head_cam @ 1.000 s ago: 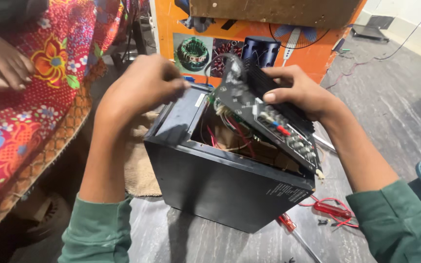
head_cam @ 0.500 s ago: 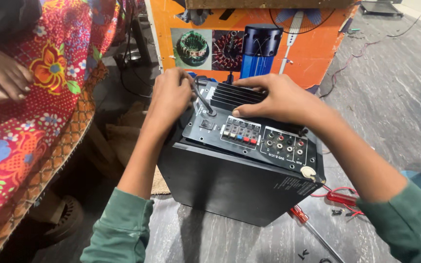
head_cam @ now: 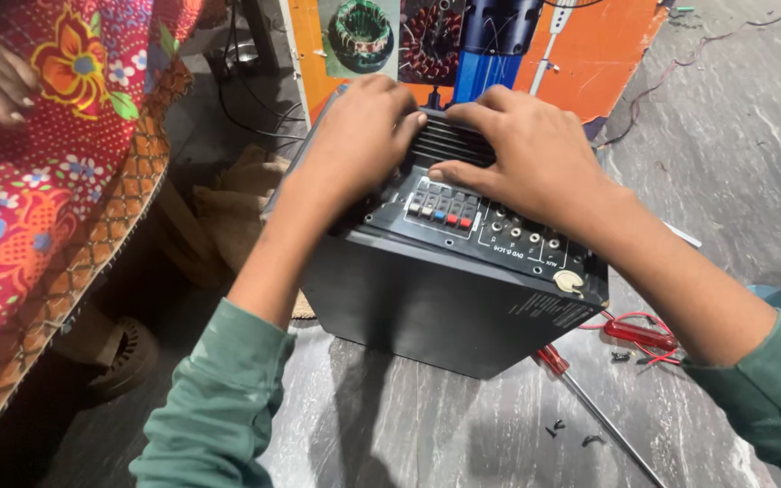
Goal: The person uses a screwdriver to remove screws from a speaker enclosure, then installs an amplifier board inside. They secure the board with screws and adjust internal components.
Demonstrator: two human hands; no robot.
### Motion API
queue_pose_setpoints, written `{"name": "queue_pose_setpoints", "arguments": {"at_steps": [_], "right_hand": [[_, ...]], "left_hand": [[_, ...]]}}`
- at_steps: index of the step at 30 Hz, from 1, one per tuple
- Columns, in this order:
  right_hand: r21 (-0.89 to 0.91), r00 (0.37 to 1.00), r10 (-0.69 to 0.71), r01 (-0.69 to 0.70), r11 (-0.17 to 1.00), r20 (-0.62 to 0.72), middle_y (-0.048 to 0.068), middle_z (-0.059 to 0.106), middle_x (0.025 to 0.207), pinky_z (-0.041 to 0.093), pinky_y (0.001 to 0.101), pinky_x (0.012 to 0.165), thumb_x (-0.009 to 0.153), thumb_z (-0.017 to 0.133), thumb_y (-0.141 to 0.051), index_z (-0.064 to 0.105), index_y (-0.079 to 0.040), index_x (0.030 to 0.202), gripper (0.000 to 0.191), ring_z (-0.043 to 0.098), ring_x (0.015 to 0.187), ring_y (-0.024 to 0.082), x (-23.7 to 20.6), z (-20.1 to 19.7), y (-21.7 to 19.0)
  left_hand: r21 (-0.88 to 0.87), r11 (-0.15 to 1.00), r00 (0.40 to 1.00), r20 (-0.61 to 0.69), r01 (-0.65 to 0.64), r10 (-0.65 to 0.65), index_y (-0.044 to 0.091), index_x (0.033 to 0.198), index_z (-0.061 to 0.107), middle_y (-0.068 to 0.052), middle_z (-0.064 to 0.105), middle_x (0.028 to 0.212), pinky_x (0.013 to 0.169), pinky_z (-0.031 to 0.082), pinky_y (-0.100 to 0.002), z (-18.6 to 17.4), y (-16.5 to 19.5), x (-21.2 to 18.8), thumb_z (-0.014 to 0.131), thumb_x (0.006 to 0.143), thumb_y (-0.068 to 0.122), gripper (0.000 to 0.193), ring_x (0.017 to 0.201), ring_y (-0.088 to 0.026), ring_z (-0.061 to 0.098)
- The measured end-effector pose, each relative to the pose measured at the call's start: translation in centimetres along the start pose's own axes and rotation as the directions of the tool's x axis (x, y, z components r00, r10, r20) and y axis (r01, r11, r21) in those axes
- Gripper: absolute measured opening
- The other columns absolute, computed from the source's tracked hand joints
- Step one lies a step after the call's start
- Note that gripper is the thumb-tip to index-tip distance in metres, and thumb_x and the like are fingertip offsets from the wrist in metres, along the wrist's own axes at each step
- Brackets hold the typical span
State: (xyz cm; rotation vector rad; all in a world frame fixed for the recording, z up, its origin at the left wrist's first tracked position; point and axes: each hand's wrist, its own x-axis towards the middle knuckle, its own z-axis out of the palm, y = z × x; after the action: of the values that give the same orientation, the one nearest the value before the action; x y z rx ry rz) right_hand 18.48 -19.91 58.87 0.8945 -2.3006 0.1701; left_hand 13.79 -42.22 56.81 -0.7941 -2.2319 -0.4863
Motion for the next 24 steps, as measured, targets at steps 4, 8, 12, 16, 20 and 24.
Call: {"name": "queue_pose_setpoints", "arguments": {"at_steps": [4, 8, 12, 16, 20, 24], "right_hand": [[-0.156, 0.997, -0.077, 0.079, 0.985, 0.025, 0.018, 0.063, 0.096, 0.055, 0.0472, 0.073, 0.090, 0.072, -0.059, 0.074, 0.000, 0.100, 0.060, 0.067, 0.090, 0.036, 0.0, 0.5, 0.7], [-0.101, 0.983, -0.173, 0.179, 0.979, 0.058, 0.018, 0.062, 0.097, 0.055, 0.0468, 0.074, 0.094, 0.072, -0.050, 0.072, 0.002, 0.103, 0.054, 0.066, 0.087, 0.035, 0.3, 0.7, 1.5], [-0.063, 0.982, -0.186, 0.188, 0.980, 0.031, 0.018, 0.061, 0.093, 0.055, 0.0477, 0.073, 0.091, 0.074, -0.049, 0.071, 0.003, 0.104, 0.054, 0.066, 0.084, 0.036, 0.3, 0.9, 1.6], [-0.080, 0.999, -0.047, 0.046, 0.996, -0.004, 0.019, 0.061, 0.091, 0.054, 0.0495, 0.072, 0.086, 0.076, -0.056, 0.071, 0.002, 0.099, 0.061, 0.066, 0.084, 0.037, -0.1, 1.2, 1.0], [-0.109, 0.998, 0.069, -0.069, 0.992, -0.005, 0.019, 0.061, 0.090, 0.054, 0.0505, 0.073, 0.085, 0.077, -0.065, 0.070, 0.002, 0.095, 0.068, 0.066, 0.083, 0.038, -0.1, 1.1, 0.4], [-0.073, 0.995, 0.091, -0.094, 0.993, -0.040, 0.020, 0.062, 0.089, 0.054, 0.0506, 0.073, 0.084, 0.079, -0.067, 0.070, 0.003, 0.093, 0.071, 0.067, 0.082, 0.039, -0.3, 0.9, 0.2]], "left_hand": [[-0.041, 0.996, 0.994, 0.062, -0.082, 0.085, 0.004, 0.107, 0.072, -0.016, 0.068, 0.112, 0.099, 0.047, -0.048, 0.3, 0.7, 0.1, 0.062, 0.101, 0.037, 0.035, 0.115, -0.038, 0.062], [-0.065, 0.984, 0.979, 0.108, -0.167, 0.173, 0.002, 0.111, 0.074, -0.023, 0.067, 0.111, 0.093, 0.047, -0.049, -0.5, 0.5, 0.3, 0.074, 0.092, 0.051, 0.052, 0.110, -0.042, 0.060], [-0.220, 0.973, 0.964, 0.237, -0.067, 0.120, 0.006, 0.117, 0.073, -0.019, 0.067, 0.114, 0.096, 0.048, -0.046, -1.4, 0.2, 0.5, 0.076, 0.087, 0.049, 0.053, 0.112, -0.037, 0.062], [-0.513, 0.851, 0.926, 0.256, -0.112, 0.276, 0.003, 0.128, 0.067, -0.017, 0.065, 0.127, 0.105, 0.044, -0.043, -2.5, -0.6, 0.6, 0.077, 0.091, 0.036, 0.051, 0.124, -0.034, 0.059], [-0.572, 0.820, 0.915, 0.337, 0.013, 0.221, 0.004, 0.129, 0.065, -0.013, 0.069, 0.130, 0.106, 0.047, -0.036, -3.0, -1.2, 0.7, 0.077, 0.090, 0.030, 0.049, 0.125, -0.026, 0.064], [-0.428, 0.903, 0.955, 0.249, -0.041, 0.162, 0.003, 0.121, 0.070, -0.013, 0.074, 0.115, 0.096, 0.053, -0.037, -3.2, -0.7, 0.5, 0.081, 0.085, 0.032, 0.047, 0.110, -0.027, 0.070]]}}
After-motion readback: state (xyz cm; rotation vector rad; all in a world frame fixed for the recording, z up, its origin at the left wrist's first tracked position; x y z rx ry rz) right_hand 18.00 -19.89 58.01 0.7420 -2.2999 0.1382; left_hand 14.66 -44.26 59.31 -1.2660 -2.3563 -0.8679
